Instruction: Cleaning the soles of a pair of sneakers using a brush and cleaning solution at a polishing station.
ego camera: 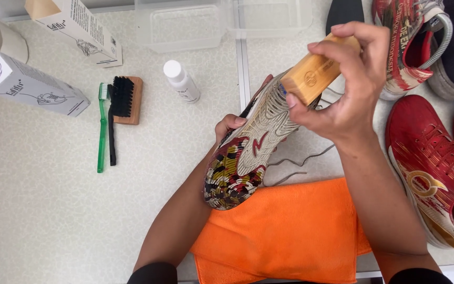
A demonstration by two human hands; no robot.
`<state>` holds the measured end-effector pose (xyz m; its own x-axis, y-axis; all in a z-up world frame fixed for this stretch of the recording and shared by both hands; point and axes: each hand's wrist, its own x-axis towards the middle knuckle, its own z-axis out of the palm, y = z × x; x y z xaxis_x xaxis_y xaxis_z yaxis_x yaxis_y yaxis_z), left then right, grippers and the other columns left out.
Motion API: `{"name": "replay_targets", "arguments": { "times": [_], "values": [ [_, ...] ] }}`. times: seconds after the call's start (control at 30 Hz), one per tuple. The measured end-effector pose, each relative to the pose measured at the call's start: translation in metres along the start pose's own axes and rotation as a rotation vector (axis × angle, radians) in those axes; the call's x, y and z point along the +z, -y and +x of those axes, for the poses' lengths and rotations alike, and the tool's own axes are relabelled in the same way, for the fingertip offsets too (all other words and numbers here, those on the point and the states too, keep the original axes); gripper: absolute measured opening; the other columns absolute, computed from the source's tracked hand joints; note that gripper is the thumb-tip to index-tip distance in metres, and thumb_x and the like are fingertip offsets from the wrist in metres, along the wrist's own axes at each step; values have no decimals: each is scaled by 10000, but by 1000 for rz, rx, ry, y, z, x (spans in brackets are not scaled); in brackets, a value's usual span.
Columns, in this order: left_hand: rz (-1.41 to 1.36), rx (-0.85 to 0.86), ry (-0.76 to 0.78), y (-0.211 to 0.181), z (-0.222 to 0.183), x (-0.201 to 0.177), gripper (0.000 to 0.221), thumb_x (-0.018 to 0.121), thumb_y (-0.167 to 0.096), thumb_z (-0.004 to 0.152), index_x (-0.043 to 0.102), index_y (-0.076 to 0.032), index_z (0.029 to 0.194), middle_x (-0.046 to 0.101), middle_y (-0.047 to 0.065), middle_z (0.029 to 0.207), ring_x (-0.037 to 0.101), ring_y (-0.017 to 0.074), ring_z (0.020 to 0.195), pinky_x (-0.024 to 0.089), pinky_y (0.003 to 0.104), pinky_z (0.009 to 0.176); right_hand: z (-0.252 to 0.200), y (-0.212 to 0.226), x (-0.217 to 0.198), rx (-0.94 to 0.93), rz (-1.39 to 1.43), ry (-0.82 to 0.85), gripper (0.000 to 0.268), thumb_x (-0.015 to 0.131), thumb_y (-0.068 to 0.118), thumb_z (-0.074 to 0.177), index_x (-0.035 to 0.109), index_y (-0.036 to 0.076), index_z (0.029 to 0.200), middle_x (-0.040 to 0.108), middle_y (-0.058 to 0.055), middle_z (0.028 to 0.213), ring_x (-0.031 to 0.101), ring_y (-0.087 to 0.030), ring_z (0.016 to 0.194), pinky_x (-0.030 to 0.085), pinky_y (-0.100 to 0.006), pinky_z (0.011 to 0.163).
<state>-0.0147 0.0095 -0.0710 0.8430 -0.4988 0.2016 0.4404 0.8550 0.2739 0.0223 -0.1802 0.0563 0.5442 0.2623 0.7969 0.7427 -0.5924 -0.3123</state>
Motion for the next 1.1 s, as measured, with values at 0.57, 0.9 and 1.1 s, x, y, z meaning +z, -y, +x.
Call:
{"name": "replay_targets", "arguments": {
  "times": [0.57,0.9,1.1],
  "values": [
    [581,601,16,28,-18,-20,560,624,64,916,464,-170,1399,459,170,1450,516,301,1314,474,445,1080,-31,16,47,-161,82,89,629,873,503,746,713,68,1171,452,-213,1256,554,-367,1125,611,-575,962],
    [-223,-154,-78,-7,14,-14,800,614,-256,922,316,-297,1663,459,131,1587,612,381,1211,564,480,972,-11,-21,12,-26,-23,19,519,798,313,886,673,-94,1183,378,-219,1268,499,-391,1210,542,-546,982],
    [-213,-122,-211,-9,10,2,592,639,-365,896,556,19,1340,662,171,1199,655,261,1087,521,368,966,-37,3,53,-80,53,54,653,835,493,739,674,33,1173,433,-221,1263,558,-403,1140,641,-571,897]
  ]
}}
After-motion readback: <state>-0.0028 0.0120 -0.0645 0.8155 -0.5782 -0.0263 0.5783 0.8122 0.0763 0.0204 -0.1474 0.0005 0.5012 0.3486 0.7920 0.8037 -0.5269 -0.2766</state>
